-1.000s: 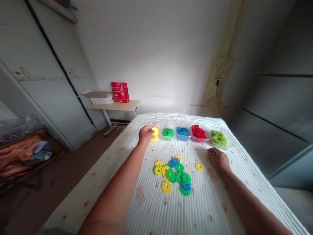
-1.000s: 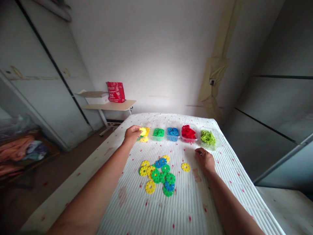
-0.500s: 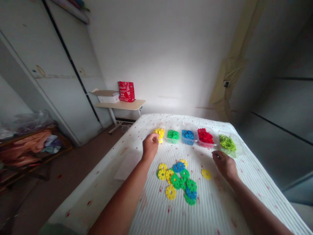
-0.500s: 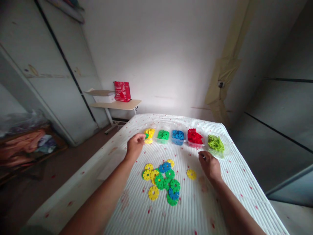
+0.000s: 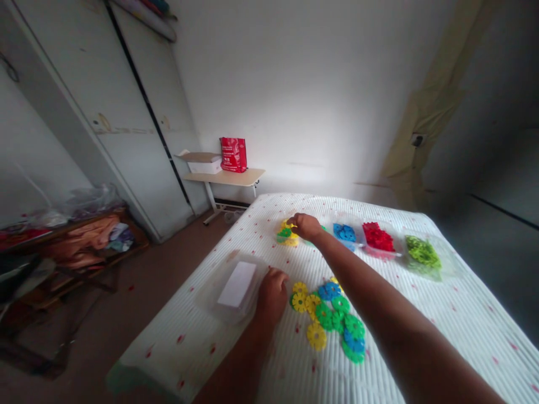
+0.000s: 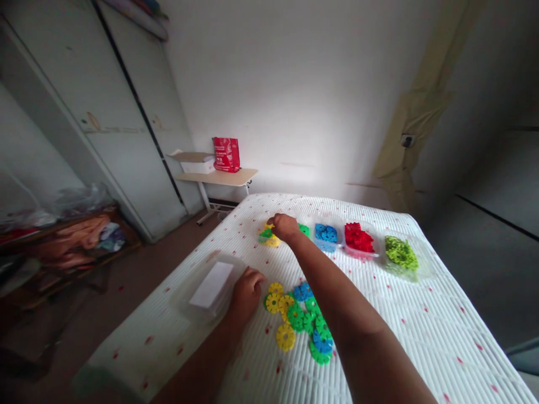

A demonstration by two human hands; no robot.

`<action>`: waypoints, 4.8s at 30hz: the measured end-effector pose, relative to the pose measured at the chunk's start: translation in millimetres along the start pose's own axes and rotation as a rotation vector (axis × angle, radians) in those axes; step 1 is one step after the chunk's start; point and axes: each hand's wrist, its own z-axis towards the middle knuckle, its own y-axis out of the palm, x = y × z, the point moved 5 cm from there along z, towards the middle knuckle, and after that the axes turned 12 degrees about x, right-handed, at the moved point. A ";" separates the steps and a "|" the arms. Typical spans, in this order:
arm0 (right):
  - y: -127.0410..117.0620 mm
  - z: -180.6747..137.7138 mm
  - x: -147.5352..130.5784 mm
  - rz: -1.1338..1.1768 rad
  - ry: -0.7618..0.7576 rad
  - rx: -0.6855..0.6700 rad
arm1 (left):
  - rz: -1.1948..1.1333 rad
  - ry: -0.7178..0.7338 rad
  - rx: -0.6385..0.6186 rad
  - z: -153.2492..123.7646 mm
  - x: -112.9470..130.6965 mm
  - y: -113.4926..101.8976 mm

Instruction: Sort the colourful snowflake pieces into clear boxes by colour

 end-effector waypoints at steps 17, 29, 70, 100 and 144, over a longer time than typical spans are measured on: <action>41.3 31.8 -7.5 -0.095 -0.004 -0.182 | -0.065 -0.013 0.017 -2.0 -4.5 4.5; 42.0 43.8 -11.4 0.074 -0.034 -0.253 | -0.020 0.013 0.023 -2.0 -4.9 6.0; -32.3 -39.4 108.4 0.293 0.499 0.273 | -0.070 0.035 0.031 -2.3 -1.9 1.9; -20.6 -287.9 131.6 0.618 0.536 -0.065 | 0.062 0.341 -0.588 -48.5 42.4 2.1; -5.4 -278.3 118.5 0.863 0.871 0.142 | -0.059 0.269 -0.072 0.3 51.8 33.8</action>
